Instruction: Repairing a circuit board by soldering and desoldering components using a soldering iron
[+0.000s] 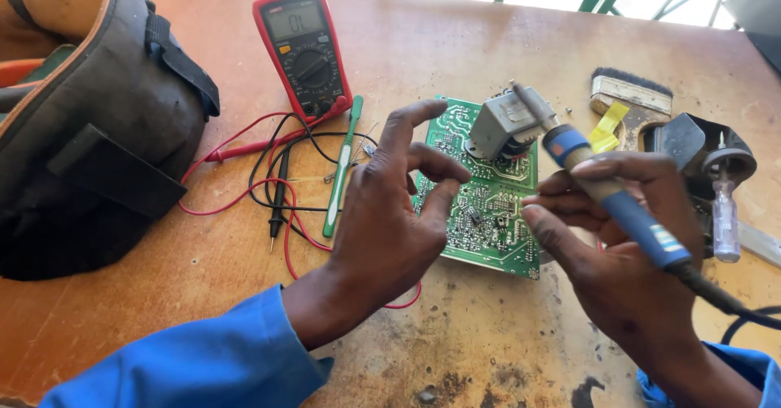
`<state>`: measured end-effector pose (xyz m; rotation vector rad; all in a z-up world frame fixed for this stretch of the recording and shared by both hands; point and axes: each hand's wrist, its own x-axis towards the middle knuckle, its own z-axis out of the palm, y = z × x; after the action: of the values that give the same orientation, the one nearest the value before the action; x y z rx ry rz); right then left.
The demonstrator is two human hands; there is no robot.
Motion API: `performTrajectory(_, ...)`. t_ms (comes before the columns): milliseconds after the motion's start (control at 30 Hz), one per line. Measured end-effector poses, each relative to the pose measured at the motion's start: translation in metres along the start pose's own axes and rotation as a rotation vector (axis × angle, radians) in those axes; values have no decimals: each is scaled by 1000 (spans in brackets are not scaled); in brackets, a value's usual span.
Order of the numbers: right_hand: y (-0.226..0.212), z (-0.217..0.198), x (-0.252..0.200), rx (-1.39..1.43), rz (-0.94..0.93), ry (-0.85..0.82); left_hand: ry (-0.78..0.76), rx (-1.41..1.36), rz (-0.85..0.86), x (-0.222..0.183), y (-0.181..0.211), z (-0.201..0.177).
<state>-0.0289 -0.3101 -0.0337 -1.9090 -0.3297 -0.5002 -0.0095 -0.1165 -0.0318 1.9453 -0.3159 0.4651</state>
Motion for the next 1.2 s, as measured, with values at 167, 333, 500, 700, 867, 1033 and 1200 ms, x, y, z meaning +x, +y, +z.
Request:
performTrajectory(167,7,-7,-5,-206,-255,49,-61,-39,122,-1,-9,-3)
performTrajectory(333,4,-10,-1,-192,-241,-134,-167,-105,85,-1,-9,-1)
performTrajectory(500,13,-13,4,-518,-289,-253,-87,-71,122,-2,-10,0)
performTrajectory(700,5,-7,8,-468,-391,-349,93,-12,134,-2,-4,-4)
performTrajectory(867,10,-13,11,-366,-305,-281,71,-81,55,-1,-6,1)
performTrajectory(1033,9,-52,28,-532,-331,-58,71,-158,41,-1,-9,2)
performTrajectory(1200,30,-95,35,-575,-175,70,49,-130,27,-1,-9,-2)
